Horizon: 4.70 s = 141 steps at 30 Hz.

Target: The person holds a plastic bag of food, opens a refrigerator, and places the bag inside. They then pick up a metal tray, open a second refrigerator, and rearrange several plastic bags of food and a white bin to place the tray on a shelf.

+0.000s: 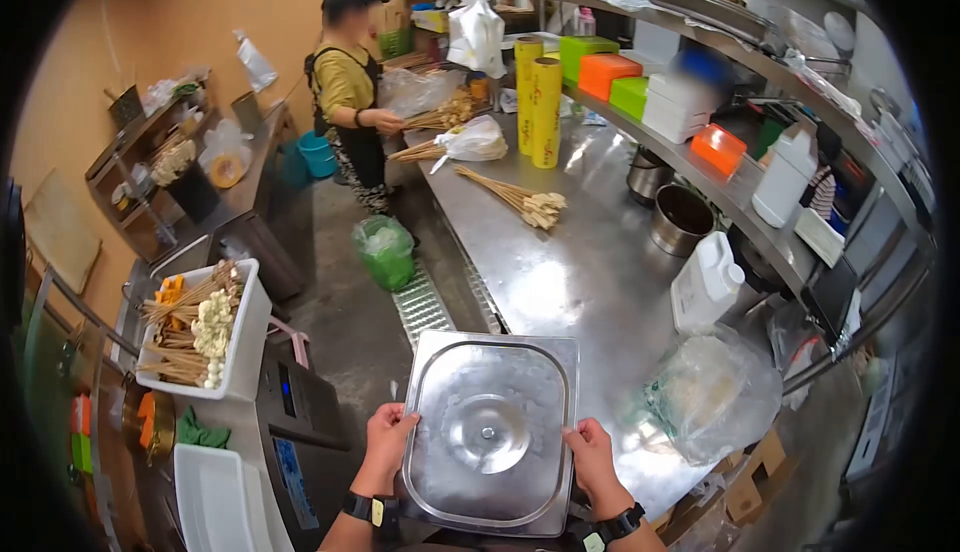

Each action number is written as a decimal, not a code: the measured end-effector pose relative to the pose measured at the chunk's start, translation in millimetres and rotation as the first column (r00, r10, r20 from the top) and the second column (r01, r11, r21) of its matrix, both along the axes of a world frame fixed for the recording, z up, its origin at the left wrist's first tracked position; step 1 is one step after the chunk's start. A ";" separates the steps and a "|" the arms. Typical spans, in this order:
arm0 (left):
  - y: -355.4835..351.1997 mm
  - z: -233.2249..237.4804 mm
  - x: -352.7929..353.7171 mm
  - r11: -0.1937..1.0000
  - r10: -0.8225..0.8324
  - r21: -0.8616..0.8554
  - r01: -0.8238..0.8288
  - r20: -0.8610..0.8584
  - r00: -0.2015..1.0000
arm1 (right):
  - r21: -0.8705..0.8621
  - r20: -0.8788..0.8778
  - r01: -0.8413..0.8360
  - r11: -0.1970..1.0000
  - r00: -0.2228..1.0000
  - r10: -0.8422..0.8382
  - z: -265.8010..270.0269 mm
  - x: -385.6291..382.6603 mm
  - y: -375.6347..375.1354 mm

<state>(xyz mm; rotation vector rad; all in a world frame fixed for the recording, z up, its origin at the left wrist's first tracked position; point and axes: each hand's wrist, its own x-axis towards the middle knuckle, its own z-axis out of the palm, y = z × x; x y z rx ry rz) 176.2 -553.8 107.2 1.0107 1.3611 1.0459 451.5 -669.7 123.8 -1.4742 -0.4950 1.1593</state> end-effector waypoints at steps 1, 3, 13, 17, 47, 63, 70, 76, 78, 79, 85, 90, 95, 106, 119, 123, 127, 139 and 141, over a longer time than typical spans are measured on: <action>5.5 -0.8 2.2 0.999 -0.039 0.019 0.039 -0.003 0.999 | 0.009 -0.018 0.055 0.998 0.998 -0.055 7.5 -3.0 -4.6; 16.0 1.8 8.1 0.994 -0.103 0.021 0.103 -0.011 0.995 | 0.036 -0.052 0.152 0.988 0.987 -0.150 7.4 -5.9 -12.0; 28.6 5.0 51.3 0.945 -0.328 -0.015 0.328 0.025 0.944 | 0.030 -0.030 0.409 0.912 0.913 -0.408 8.6 -9.9 -54.7; 21.3 -2.4 65.2 0.921 -0.384 -0.050 0.386 0.036 0.923 | 0.015 -0.035 0.460 0.888 0.887 -0.460 -2.3 -4.3 -75.8; -80.7 18.2 182.4 0.584 -0.791 0.087 0.807 -0.162 0.590 | 0.155 0.016 0.831 0.534 0.538 -0.843 6.3 -24.6 -258.4; -276.2 21.2 294.3 -0.106 -0.994 -0.025 0.994 0.033 -0.105 | 0.043 -0.041 0.992 -0.122 -0.120 -0.992 -17.9 -122.6 -430.8; -429.2 17.6 328.0 -0.320 -0.946 -0.021 0.947 -0.052 -0.321 | 0.156 0.132 0.957 -0.245 -0.266 -0.955 -23.8 -133.9 -559.1; -496.3 9.8 352.2 -0.478 -0.870 -0.094 0.873 -0.087 -0.485 | 0.154 0.166 0.886 -0.438 -0.460 -0.872 -52.1 -122.9 -601.2; -510.3 5.3 362.4 -0.555 -0.823 -0.087 0.828 -0.086 -0.561 | 0.167 0.169 0.862 -0.478 -0.503 -0.848 -58.6 -123.0 -604.6; -520.2 9.1 364.2 -0.570 -0.812 -0.098 0.816 -0.080 -0.578 | 0.163 0.181 0.854 -0.494 -0.518 -0.836 -61.0 -122.7 -604.9; -554.4 -7.3 422.6 -0.705 -0.680 -0.211 0.677 -0.069 -0.730 | 0.082 0.169 0.754 -0.652 -0.655 -0.736 -76.7 -109.0 -582.4; -560.9 -36.6 474.0 -0.821 -0.548 -0.169 0.545 -0.036 -0.836 | 0.083 0.150 0.617 -0.783 -0.784 -0.602 -87.3 -95.4 -543.1; -582.3 -24.5 477.0 -0.844 -0.503 -0.199 0.498 -0.030 -0.864 | 0.019 0.130 0.551 -0.834 -0.829 -0.544 -80.5 -93.8 -533.5; -624.8 -11.3 478.9 -0.884 -0.465 -0.009 0.468 -0.096 -0.880 | 0.130 0.071 0.459 -0.879 -0.888 -0.453 -72.8 -98.9 -548.3; -649.6 15.1 448.1 -0.949 -0.091 -0.277 0.149 -0.213 -0.973 | -0.031 0.122 0.335 -0.942 -0.934 -0.336 -82.0 -120.0 -525.7; -672.2 6.1 416.8 -0.974 -0.047 -0.218 0.057 -0.048 -0.998 | -0.111 0.190 0.288 -0.951 -0.933 -0.305 -82.0 -150.6 -524.7; -724.8 -20.2 388.7 -0.977 -0.114 -0.177 0.122 -0.055 -0.992 | -0.065 0.156 0.215 -0.974 -0.962 -0.223 -71.6 -184.1 -549.6; -836.2 -24.1 334.0 -0.916 -0.380 -0.126 0.381 -0.026 -0.924 | 0.031 -0.090 0.390 -0.920 -0.916 -0.391 -34.5 -247.9 -737.6; -842.1 -29.6 337.3 -0.900 -0.421 -0.107 0.422 -0.036 -0.906 | 0.030 -0.082 0.450 -0.892 -0.889 -0.451 -41.2 -243.6 -774.1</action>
